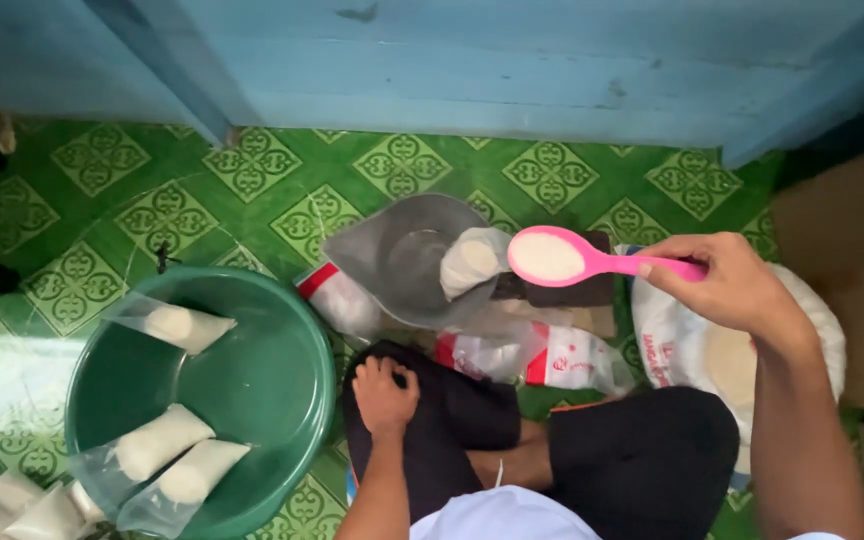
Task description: Scooping white powder from a large sack into a weighing container and then into small plastic bags for packaging.
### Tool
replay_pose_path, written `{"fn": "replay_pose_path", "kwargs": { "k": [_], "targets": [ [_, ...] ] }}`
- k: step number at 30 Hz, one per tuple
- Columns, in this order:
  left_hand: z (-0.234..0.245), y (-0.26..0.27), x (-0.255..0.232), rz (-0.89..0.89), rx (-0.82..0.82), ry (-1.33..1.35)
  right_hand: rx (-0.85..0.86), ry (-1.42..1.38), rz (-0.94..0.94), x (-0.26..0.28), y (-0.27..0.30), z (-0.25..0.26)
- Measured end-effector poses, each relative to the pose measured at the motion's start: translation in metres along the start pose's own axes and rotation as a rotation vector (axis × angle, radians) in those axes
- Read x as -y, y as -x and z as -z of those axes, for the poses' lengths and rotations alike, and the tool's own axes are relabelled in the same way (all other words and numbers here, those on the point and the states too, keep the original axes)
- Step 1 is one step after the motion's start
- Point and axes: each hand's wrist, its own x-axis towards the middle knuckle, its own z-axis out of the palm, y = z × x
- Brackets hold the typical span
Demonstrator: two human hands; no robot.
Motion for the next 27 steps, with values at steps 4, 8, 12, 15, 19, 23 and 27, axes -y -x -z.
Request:
{"fn": "replay_pose_path", "kwargs": {
  "k": [4, 8, 12, 15, 19, 23, 27],
  "targets": [
    [0.003, -0.003, -0.002, -0.014, -0.054, 0.026, 0.043, 0.030, -0.001, 0.028, -0.012, -0.008],
    [0.004, -0.003, -0.003, -0.001, -0.023, 0.024, 0.088, 0.107, -0.022, 0.050, -0.020, -0.013],
    [0.004, -0.003, -0.005, 0.000, -0.041, 0.006, 0.120, 0.218, -0.048, 0.065, -0.026, -0.018],
    [-0.001, -0.002, -0.002, 0.002, -0.020, -0.003, 0.118, 0.229, -0.001, 0.072, -0.029, -0.021],
    [0.001, -0.004, -0.004, 0.006, -0.036, -0.011, 0.128, 0.246, -0.009, 0.081, -0.033, -0.022],
    [0.001, -0.003, -0.003, -0.018, -0.054, -0.008, 0.151, 0.268, -0.042, 0.094, -0.033, -0.023],
    [-0.002, -0.002, -0.002, -0.024, -0.062, -0.011, 0.175, 0.318, -0.041, 0.102, -0.035, -0.025]
  ]
}}
